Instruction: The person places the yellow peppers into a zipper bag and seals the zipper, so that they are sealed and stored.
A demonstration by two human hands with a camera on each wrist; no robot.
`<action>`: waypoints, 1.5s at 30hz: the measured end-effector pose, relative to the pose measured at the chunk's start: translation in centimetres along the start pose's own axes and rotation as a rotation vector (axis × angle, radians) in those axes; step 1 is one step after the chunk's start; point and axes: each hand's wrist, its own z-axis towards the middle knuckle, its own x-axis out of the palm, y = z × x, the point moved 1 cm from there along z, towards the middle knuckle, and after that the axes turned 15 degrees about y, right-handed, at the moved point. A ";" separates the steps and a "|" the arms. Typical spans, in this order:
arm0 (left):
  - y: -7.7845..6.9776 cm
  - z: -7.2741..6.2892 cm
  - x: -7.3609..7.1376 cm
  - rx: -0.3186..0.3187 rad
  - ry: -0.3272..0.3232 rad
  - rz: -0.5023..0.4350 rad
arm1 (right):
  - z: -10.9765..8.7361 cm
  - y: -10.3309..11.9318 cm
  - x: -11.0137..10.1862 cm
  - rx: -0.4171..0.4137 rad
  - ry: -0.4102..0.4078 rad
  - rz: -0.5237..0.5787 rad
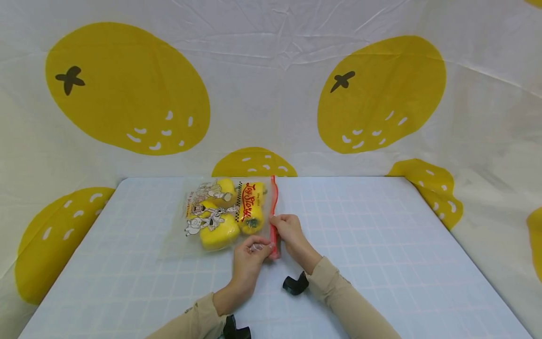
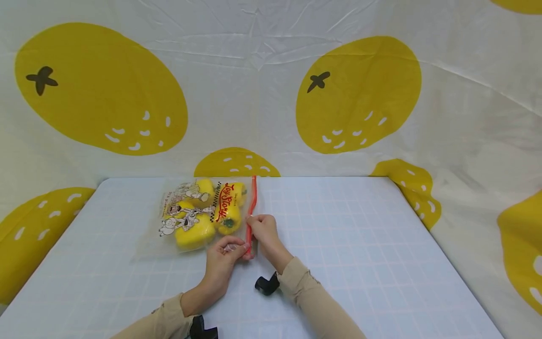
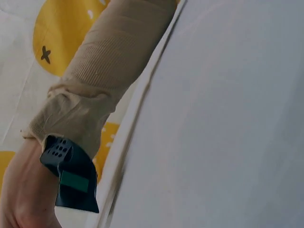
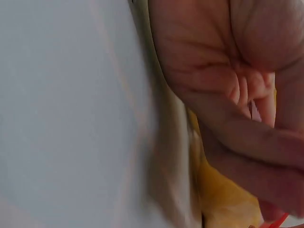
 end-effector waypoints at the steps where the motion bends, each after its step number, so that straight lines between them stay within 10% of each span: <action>1: 0.0 -0.1 0.0 -0.004 0.006 0.005 | 0.5 0.2 -0.1 0.016 -0.007 -0.005; 26: 0.1 -1.6 0.5 0.015 0.091 -0.019 | 11.4 4.1 -3.4 0.020 0.032 0.058; 37: 0.3 -1.7 0.6 0.049 0.115 -0.024 | 11.8 4.2 -3.9 -0.028 0.014 0.089; 45: 0.3 -1.2 -0.4 0.065 0.107 -0.025 | 9.7 4.2 -3.4 -0.065 0.047 -0.079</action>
